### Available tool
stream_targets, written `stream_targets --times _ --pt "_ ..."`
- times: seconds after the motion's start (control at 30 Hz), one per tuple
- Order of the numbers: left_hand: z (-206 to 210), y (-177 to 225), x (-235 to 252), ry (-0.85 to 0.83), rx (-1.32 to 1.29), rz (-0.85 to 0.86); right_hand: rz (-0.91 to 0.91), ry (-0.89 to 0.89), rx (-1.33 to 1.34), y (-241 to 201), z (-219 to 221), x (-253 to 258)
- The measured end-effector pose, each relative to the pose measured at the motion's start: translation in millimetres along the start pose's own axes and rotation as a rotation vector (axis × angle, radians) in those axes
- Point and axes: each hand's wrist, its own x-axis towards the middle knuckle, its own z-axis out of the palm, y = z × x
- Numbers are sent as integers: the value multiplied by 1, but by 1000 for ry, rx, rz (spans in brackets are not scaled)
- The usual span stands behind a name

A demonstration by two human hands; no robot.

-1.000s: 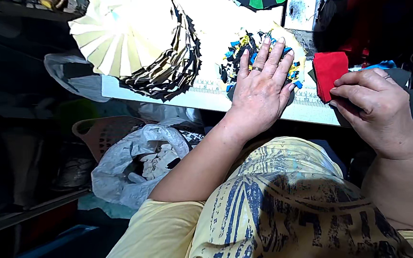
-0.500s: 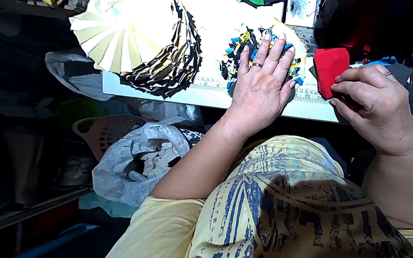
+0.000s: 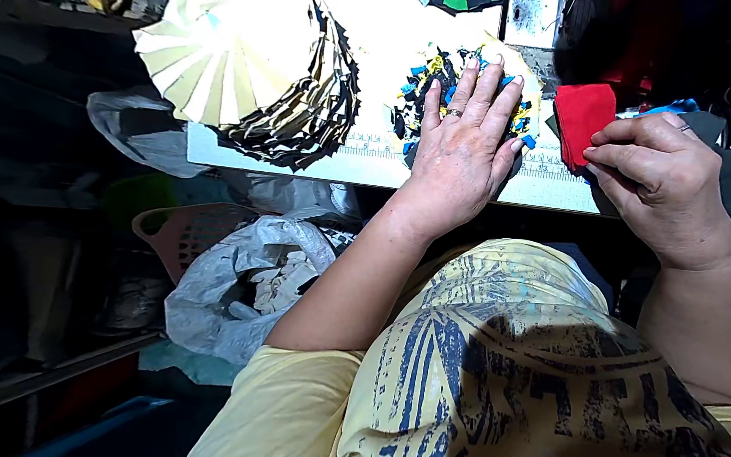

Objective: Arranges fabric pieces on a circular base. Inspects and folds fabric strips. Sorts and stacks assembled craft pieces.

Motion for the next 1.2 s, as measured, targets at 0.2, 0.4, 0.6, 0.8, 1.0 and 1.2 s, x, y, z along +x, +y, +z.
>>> stream_targets --times 0.2,0.4,0.6,0.8,1.0,1.2 --pt "-7 9 -7 149 -43 161 45 53 7 -2 4 2" --pt "-1 29 -6 101 -131 366 97 62 -62 -1 10 12" --pt "9 31 4 81 -65 310 174 68 -39 1 3 22" --pt "11 29 3 39 -92 285 524 402 562 26 -14 39" --pt "9 26 3 47 -167 310 456 624 860 19 -36 47" --pt "-15 29 7 157 -934 254 299 383 886 -22 -23 56"
